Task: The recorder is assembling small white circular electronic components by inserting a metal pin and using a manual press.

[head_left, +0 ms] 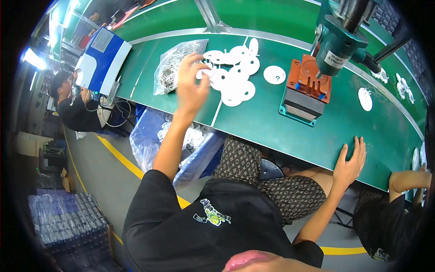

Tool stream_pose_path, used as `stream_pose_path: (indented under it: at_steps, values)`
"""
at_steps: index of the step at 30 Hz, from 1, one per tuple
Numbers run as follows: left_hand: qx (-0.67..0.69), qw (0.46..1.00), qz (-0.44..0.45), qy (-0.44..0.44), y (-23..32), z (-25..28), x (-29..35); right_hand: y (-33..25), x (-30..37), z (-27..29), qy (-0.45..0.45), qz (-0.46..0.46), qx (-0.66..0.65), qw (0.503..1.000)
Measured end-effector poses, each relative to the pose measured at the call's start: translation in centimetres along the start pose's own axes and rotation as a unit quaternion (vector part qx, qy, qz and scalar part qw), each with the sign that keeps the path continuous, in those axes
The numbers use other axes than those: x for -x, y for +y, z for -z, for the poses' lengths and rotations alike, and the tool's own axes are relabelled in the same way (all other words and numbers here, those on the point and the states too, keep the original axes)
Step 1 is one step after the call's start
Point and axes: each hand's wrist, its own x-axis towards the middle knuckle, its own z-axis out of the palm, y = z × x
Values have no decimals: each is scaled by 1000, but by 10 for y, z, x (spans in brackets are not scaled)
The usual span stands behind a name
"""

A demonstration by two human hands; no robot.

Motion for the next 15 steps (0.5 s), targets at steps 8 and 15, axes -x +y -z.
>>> stream_pose_path:
  at_steps: [8,15]
  values:
    - [-45,961,213,-169,-111,47,32,-3,0,0,-4,4,0,1000]
    - [-110,956,98,-254,-157,20,3,2,-1,-4,-4,13,5,1000]
